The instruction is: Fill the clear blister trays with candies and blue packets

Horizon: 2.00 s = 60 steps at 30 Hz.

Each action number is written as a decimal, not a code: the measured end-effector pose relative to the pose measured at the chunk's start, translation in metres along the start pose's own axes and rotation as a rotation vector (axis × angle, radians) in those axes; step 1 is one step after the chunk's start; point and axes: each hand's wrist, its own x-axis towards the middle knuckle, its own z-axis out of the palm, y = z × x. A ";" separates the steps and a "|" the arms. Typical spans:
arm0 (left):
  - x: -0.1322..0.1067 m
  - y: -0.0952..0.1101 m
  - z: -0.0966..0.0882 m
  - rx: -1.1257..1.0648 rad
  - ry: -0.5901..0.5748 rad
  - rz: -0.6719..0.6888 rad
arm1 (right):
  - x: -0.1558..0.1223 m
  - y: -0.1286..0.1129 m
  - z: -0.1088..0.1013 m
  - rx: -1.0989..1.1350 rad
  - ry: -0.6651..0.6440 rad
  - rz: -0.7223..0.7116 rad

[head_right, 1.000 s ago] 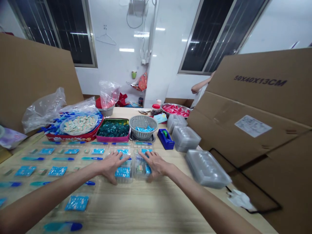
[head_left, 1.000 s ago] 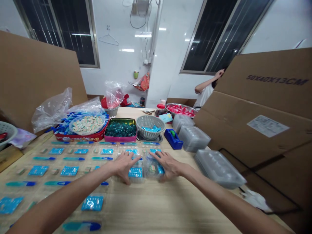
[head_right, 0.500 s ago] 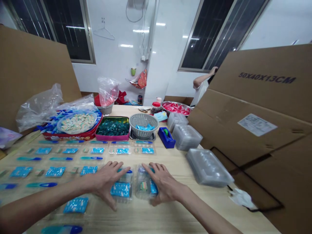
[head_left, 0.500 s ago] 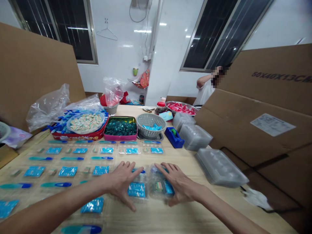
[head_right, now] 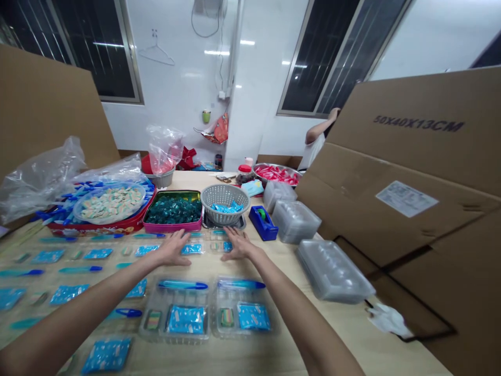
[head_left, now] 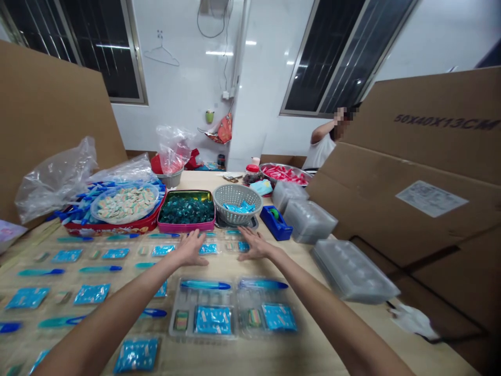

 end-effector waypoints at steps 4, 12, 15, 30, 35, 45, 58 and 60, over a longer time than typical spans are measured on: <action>-0.001 -0.001 -0.003 -0.014 -0.005 0.008 | -0.008 0.003 0.008 -0.062 0.057 -0.024; 0.003 0.001 -0.022 0.025 -0.135 0.030 | -0.016 0.008 0.013 -0.150 0.038 -0.023; 0.005 0.002 -0.026 0.033 -0.167 0.048 | -0.016 0.010 0.013 -0.138 0.066 -0.010; -0.102 0.053 -0.090 0.011 -0.074 0.254 | -0.156 -0.048 -0.015 0.015 0.038 -0.204; -0.146 0.070 -0.045 0.089 -0.114 0.304 | -0.160 -0.059 0.011 -0.149 -0.021 -0.140; -0.117 0.057 -0.034 0.117 -0.028 0.175 | -0.200 -0.067 0.036 -0.245 0.043 -0.142; -0.129 0.044 -0.057 0.022 0.027 0.141 | -0.198 -0.161 0.101 -0.278 0.180 -0.322; -0.173 0.034 -0.069 -0.005 0.054 0.132 | -0.192 -0.171 0.099 -0.297 0.222 -0.335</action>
